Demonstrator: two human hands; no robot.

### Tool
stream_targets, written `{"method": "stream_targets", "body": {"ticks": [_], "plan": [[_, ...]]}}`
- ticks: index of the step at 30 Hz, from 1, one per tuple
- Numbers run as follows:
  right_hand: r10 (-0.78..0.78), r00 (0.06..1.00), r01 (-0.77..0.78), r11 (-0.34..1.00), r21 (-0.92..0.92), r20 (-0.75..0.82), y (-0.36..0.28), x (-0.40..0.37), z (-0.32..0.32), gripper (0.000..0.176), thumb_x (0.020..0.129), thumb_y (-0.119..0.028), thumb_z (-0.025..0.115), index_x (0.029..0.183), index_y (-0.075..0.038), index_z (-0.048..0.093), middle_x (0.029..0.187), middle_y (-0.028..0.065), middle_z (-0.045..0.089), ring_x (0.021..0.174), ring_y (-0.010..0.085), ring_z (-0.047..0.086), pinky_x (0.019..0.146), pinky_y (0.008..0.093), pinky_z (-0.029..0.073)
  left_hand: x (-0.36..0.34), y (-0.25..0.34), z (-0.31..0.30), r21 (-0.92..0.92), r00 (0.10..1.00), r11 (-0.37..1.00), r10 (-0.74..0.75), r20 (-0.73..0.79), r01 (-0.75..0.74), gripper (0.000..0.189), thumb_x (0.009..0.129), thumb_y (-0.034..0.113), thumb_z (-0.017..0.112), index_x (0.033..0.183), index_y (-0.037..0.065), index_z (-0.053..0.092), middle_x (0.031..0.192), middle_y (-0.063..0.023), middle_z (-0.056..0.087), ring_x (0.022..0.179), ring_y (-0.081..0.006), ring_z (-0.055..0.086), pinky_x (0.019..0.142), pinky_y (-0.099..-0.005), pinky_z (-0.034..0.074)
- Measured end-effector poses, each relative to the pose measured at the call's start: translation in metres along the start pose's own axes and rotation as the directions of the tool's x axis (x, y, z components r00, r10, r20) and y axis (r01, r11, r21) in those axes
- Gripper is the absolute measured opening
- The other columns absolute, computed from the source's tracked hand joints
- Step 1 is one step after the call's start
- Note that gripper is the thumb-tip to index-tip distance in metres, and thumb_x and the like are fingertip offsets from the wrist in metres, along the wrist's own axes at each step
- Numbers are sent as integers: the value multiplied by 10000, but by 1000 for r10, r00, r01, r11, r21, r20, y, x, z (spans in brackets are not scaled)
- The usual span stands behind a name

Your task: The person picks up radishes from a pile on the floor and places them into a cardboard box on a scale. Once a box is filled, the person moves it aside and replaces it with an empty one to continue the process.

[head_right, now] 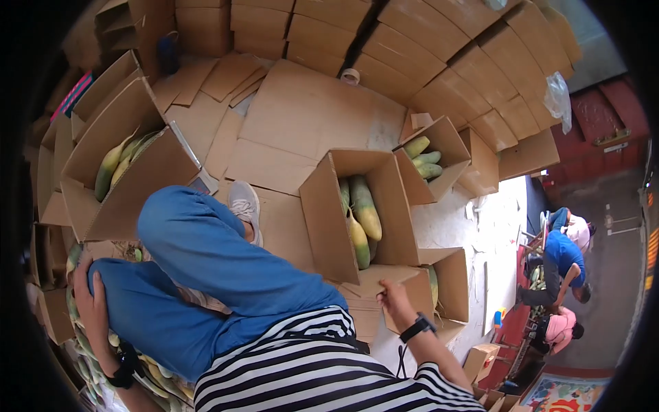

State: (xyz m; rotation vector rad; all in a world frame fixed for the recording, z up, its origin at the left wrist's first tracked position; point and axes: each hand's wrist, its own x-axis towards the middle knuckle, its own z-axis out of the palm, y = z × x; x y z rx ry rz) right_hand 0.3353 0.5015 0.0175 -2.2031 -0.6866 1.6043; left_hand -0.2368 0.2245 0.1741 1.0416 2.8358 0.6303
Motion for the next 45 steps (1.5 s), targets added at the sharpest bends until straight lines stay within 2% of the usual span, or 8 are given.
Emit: {"method": "stream_targets", "body": {"ticks": [23, 28, 29, 30, 35, 37, 41, 45], "plan": [[101, 975, -177, 894, -411, -200, 114, -34, -192, 333, 853, -337, 719, 730, -48, 608, 630, 62, 600, 519, 185, 617, 492, 293, 548, 8, -21, 10, 116, 988, 981, 153, 19, -155, 356, 956, 142, 479, 1277, -5, 523, 1239, -188, 565, 1163, -348, 526, 1032, -392, 373], [449, 887, -318, 421, -850, -110, 71, -2, -210, 396, 842, -388, 709, 825, 4, 657, 675, 117, 668, 631, 242, 700, 561, 335, 586, 4, -21, 1, 119, 991, 984, 133, 22, -135, 352, 962, 149, 473, 1276, 0, 526, 1244, -187, 566, 1168, -350, 524, 1032, -393, 371], [228, 974, 53, -235, -971, -2, 37, 6, -198, 343, 830, -370, 681, 934, -44, 698, 705, 103, 689, 662, 242, 706, 615, 363, 581, 3, -22, 3, 130, 991, 983, 129, 25, -131, 350, 965, 153, 471, 1275, 2, 528, 1245, -186, 566, 1169, -353, 522, 1032, -392, 370], [-109, 982, 89, -456, -886, 155, -15, -27, -150, 308, 814, -350, 652, 987, -104, 719, 755, 92, 705, 704, 245, 709, 651, 384, 565, 3, -21, 4, 129, 990, 982, 136, 26, -138, 350, 965, 153, 471, 1275, 2, 528, 1245, -186, 566, 1169, -353, 522, 1032, -392, 370], [-716, 387, 667, -217, -713, 580, -139, -70, 86, 259, 867, -285, 600, 812, -35, 643, 907, 214, 647, 843, 366, 627, 736, 465, 503, 2, -15, 0, 111, 996, 990, 84, 30, -87, 347, 949, 145, 481, 1260, 1, 532, 1237, -189, 564, 1163, -360, 519, 1027, -392, 371], [-498, 290, 767, -390, -510, 817, -132, -40, 156, 275, 848, -301, 605, 849, -34, 669, 895, 190, 653, 835, 372, 631, 740, 476, 507, -1, -17, 0, 146, 995, 984, 101, 4, -100, 344, 941, 140, 490, 1253, 0, 534, 1223, -191, 565, 1150, -363, 523, 1020, -394, 376], [305, 633, 686, -648, -331, 712, -78, 34, 237, 451, 860, -477, 573, 982, -74, 736, 993, 173, 701, 931, 381, 663, 802, 489, 528, -8, -12, -5, 99, 997, 993, 72, -29, -69, 328, 920, 117, 503, 1219, -12, 545, 1176, -202, 565, 1114, -375, 530, 995, -398, 393], [508, 629, 731, -644, -225, 588, 49, 207, 204, 554, 815, -587, 581, 1058, -114, 737, 1052, 136, 706, 983, 317, 673, 812, 439, 530, -14, 0, -14, 62, 999, 998, 13, -46, -11, 333, 901, 112, 509, 1208, -9, 553, 1161, -203, 573, 1110, -375, 535, 1006, -405, 385]]}}
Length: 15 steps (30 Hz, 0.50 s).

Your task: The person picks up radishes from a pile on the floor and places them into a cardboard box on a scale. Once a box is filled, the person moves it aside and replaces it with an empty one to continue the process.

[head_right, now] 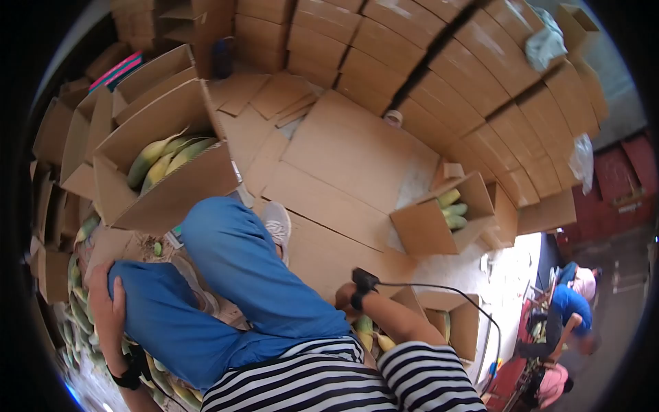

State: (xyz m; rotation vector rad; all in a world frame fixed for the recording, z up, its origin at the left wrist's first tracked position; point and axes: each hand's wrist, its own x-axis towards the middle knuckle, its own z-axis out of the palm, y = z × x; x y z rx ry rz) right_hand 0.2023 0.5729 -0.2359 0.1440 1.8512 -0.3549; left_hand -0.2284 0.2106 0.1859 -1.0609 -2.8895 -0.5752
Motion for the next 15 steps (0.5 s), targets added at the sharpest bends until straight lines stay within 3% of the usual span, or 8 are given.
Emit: {"method": "stream_targets", "body": {"ticks": [1, 2, 3, 4, 6, 7, 13, 15], "plan": [[111, 993, -110, 994, 26, -32, -25, -68, -37, 531, 829, -567, 549, 1023, -114, 745, 1024, 130, 712, 951, 330, 681, 808, 452, 528, -1, -2, 1, -10, 1000, 1000, -3, -6, 3, 336, 897, 114, 512, 1208, -8, 554, 1156, -200, 577, 1107, -372, 538, 1011, -409, 381], [16, 997, -14, 1000, 26, -69, -37, -124, -71, 314, 810, -326, 588, 862, -47, 721, 899, 144, 701, 821, 284, 679, 728, 385, 535, -1, -3, 2, 6, 1000, 1000, -4, -1, 4, 338, 884, 119, 538, 1197, -5, 562, 1163, -200, 583, 1115, -372, 540, 1023, -417, 374], [38, 999, -39, 998, 41, 30, -35, -122, -73, 325, 812, -316, 566, 907, -38, 707, 939, 164, 696, 842, 309, 677, 736, 410, 532, 0, -1, 3, 22, 999, 999, -38, -1, 38, 338, 884, 119, 538, 1197, -5, 562, 1163, -200, 583, 1115, -372, 540, 1023, -417, 374], [31, 999, -32, 999, 29, 26, -36, -128, -76, 487, 843, -511, 533, 1004, -101, 740, 1040, 142, 705, 975, 348, 672, 824, 485, 522, 3, 3, 4, 10, 1000, 1000, -25, -18, 25, 340, 869, 117, 556, 1187, -3, 567, 1166, -197, 586, 1114, -374, 541, 1015, -423, 381], [-128, 992, 128, 991, -25, -12, -16, -119, -54, 373, 843, -410, 549, 980, -127, 750, 1034, 148, 705, 972, 354, 672, 796, 484, 530, 9, 9, 2, 17, 997, 999, -41, -66, 42, 342, 855, 115, 574, 1177, -1, 571, 1168, -194, 590, 1112, -377, 542, 1006, -429, 389], [-54, 999, 54, 995, -88, 2, -14, -115, -44, 358, 840, -389, 554, 1005, -134, 743, 1056, 142, 703, 979, 350, 672, 818, 481, 526, 11, 13, 1, 13, 998, 1000, -5, -55, 5, 344, 837, 116, 593, 1161, 3, 576, 1153, -190, 593, 1096, -378, 545, 986, -435, 403], [13, 998, -1, 980, 197, -60, 2, -137, -10, 505, 849, -481, 530, 1111, -86, 705, 1133, 176, 672, 1088, 343, 634, 917, 467, 493, 4, 13, -7, 4, 992, 999, 49, -115, -48, 343, 792, 129, 634, 1110, 9, 584, 1095, -178, 590, 1037, -371, 548, 908, -439, 441], [30, 1000, -30, 997, 68, 10, -1, -145, -24, 569, 808, -554, 612, 1182, -129, 668, 1186, 151, 658, 1125, 345, 609, 959, 416, 461, -4, 9, -12, -42, 995, 999, -16, -99, 11, 341, 796, 133, 635, 1108, 6, 581, 1098, -176, 587, 1035, -370, 546, 904, -441, 443]]}}
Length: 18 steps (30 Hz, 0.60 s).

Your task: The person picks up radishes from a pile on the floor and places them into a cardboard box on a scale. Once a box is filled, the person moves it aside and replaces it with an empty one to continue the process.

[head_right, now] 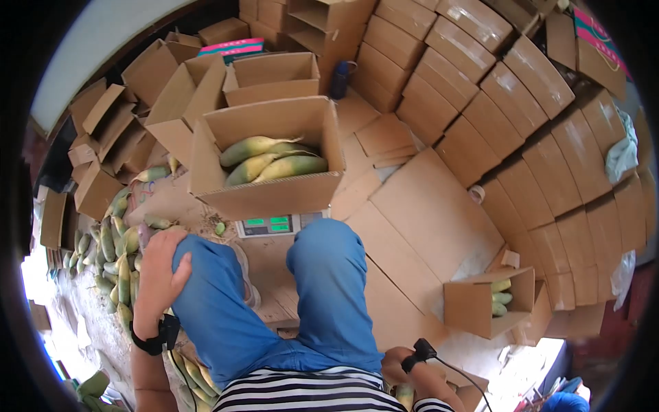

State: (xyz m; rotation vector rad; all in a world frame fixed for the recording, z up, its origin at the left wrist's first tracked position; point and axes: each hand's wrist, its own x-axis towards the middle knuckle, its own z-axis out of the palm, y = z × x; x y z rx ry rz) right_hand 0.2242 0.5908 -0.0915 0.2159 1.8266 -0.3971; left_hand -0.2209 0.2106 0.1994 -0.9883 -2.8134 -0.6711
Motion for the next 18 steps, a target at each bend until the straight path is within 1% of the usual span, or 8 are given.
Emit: {"method": "stream_targets", "body": {"ticks": [2, 5, 7, 10, 11, 14, 17, 18], "plan": [[-91, 992, 84, 993, 83, 87, -6, -3, -24, 566, 834, -544, 595, 1215, -128, 651, 1194, 139, 661, 1140, 343, 601, 970, 412, 455, -6, -4, -6, 10, 1000, 1000, -24, -11, 24, 344, 798, 142, 639, 1110, 8, 581, 1093, -176, 586, 1035, -367, 546, 904, -440, 444], [47, 960, 16, 975, 222, -276, 7, 10, -54, 511, 839, -498, 613, 1194, -132, 655, 1136, 167, 671, 1085, 345, 617, 941, 433, 479, -13, -13, -17, 24, 998, 999, -49, 39, 49, 360, 800, 163, 650, 1117, 10, 580, 1087, -178, 584, 1038, -369, 546, 912, -436, 444], [31, 829, 107, 971, 213, -558, 8, 15, -90, 413, 863, -420, 618, 1110, -94, 675, 1029, 180, 689, 972, 367, 643, 863, 454, 508, -8, -17, -25, 36, 995, 998, -54, 81, 51, 372, 800, 177, 658, 1123, 10, 579, 1087, -181, 583, 1041, -374, 545, 919, -435, 444], [31, 665, 270, 921, 279, -746, -19, -13, -173, 341, 874, -298, 642, 1104, -49, 672, 938, 175, 695, 823, 292, 675, 751, 389, 539, 15, -19, -42, 31, 989, 999, -26, 145, 21, 411, 818, 217, 666, 1152, -2, 568, 1116, -179, 588, 1060, -350, 561, 936, -410, 444], [36, 603, 332, 897, 292, -797, -33, -30, -199, 306, 901, -251, 625, 1101, -24, 668, 908, 173, 694, 824, 254, 680, 745, 354, 538, 30, -14, -43, -92, 991, 990, -99, 86, 107, 430, 832, 236, 665, 1170, -9, 562, 1132, -176, 591, 1069, -333, 569, 928, -401, 453], [-4, 522, 678, 608, 413, -853, -45, -50, -257, 261, 962, -174, 564, 1124, 16, 641, 911, 112, 690, 849, 162, 664, 771, 295, 522, 80, -20, -31, -385, 978, 901, -207, 20, 199, 480, 870, 292, 652, 1224, -14, 546, 1150, -182, 598, 1068, -292, 597, 898, -381, 481], [-15, 499, 751, 507, 423, -867, -69, -101, -307, 264, 991, -181, 537, 1125, 27, 630, 955, 73, 680, 863, 142, 653, 808, 287, 510, 116, -53, 6, -295, 984, 942, -178, -28, 162, 488, 868, 303, 657, 1206, -33, 552, 1141, -216, 597, 1046, -330, 613, 888, -399, 495], [-24, 507, 748, 510, 425, -862, -72, -111, -319, 264, 991, -181, 537, 1125, 27, 630, 955, 73, 680, 863, 142, 653, 808, 287, 510, 124, -61, 19, -102, 978, 977, -195, -79, 187, 502, 867, 329, 656, 1188, -45, 558, 1145, -234, 599, 1040, -344, 617, 891, -401, 493]]}}
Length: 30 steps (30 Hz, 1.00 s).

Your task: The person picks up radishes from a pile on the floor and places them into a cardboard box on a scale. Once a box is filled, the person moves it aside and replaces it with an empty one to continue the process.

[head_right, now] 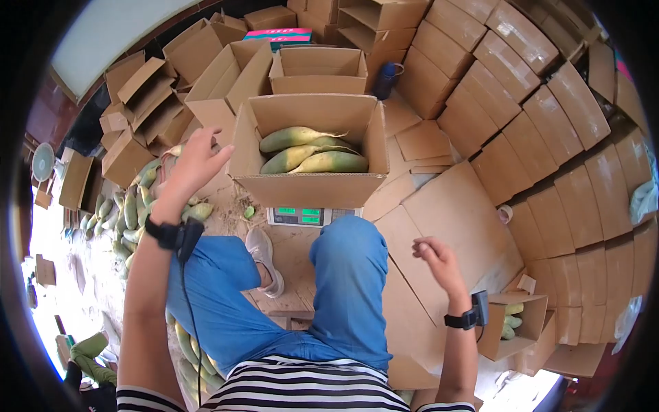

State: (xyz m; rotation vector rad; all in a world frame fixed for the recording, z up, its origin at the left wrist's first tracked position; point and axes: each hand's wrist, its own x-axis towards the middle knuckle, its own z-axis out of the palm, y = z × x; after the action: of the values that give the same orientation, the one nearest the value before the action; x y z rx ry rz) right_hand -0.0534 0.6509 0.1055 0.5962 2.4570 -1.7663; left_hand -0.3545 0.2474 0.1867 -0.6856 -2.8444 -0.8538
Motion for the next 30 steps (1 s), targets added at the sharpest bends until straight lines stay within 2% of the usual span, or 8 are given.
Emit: {"method": "stream_targets", "body": {"ticks": [1, 7, 10, 16, 18, 20, 26, 30], "plan": [[-43, 999, 43, 999, -22, -11, -13, 4, -7, 265, 994, -188, 535, 1116, 25, 633, 951, 73, 680, 868, 146, 653, 803, 285, 510, 7, -7, 10, 194, 999, 981, -1, -51, 11, 520, 865, 355, 654, 1170, -56, 563, 1149, -252, 602, 1034, -357, 621, 895, -403, 492], [-100, 993, 93, 990, -109, -67, -68, 58, -32, 260, 1005, -209, 510, 1058, 12, 635, 943, 58, 675, 882, 131, 644, 778, 263, 503, 30, -67, 40, -47, 912, 931, -343, 225, 362, 614, 837, 456, 642, 1146, -71, 573, 1103, -300, 622, 1054, -394, 612, 898, -424, 485], [-156, 987, 151, 982, -113, -35, -97, 120, -28, 282, 995, -254, 533, 955, 7, 632, 864, 34, 640, 797, 98, 615, 729, 243, 484, 35, -62, 39, -45, 859, 916, -356, 368, 398, 575, 824, 424, 650, 1126, -62, 590, 1063, -299, 638, 1042, -391, 620, 901, -436, 484], [134, 989, -139, 756, -639, -57, -125, 236, 27, 670, 800, -655, 617, 836, 13, 655, 704, 90, 637, 671, 192, 641, 641, 318, 513, 40, -82, 74, -30, 961, 991, -115, 252, 127, 414, 814, 282, 649, 1105, -12, 623, 1085, -258, 652, 1032, -398, 620, 903, -444, 484], [112, 994, -82, 626, -776, -14, -116, 260, 31, 603, 823, -568, 601, 786, 27, 688, 711, 160, 675, 728, 285, 685, 709, 372, 536, 42, -95, 83, -100, 968, 991, -62, 242, 88, 384, 822, 234, 635, 1130, 5, 621, 1094, -257, 647, 1039, -413, 610, 908, -443, 483], [98, 995, -87, 606, -791, -34, -99, 271, 31, 488, 816, -436, 583, 800, 36, 705, 795, 206, 694, 830, 358, 684, 770, 432, 528, 48, -125, 105, -59, 976, 994, -77, 202, 90, 356, 821, 208, 618, 1121, 17, 626, 1067, -253, 654, 1022, -405, 617, 897, -437, 484], [14, 998, -58, 704, -708, -67, -82, 234, 16, 429, 779, -351, 566, 827, 57, 687, 823, 232, 683, 850, 402, 660, 802, 468, 510, 49, -72, 86, -81, 981, 994, -59, 182, 75, 289, 817, 159, 573, 1054, 4, 627, 934, -244, 659, 952, -398, 632, 837, -448, 483], [192, 955, -282, 822, -494, -224, -61, 149, -25, 456, 804, -383, 635, 789, 72, 660, 723, 211, 659, 703, 320, 668, 660, 423, 510, 60, -7, 79, -55, 963, 996, 82, 256, -70, 255, 823, 156, 563, 1003, -17, 614, 896, -258, 643, 908, -426, 616, 802, -472, 478]]}}
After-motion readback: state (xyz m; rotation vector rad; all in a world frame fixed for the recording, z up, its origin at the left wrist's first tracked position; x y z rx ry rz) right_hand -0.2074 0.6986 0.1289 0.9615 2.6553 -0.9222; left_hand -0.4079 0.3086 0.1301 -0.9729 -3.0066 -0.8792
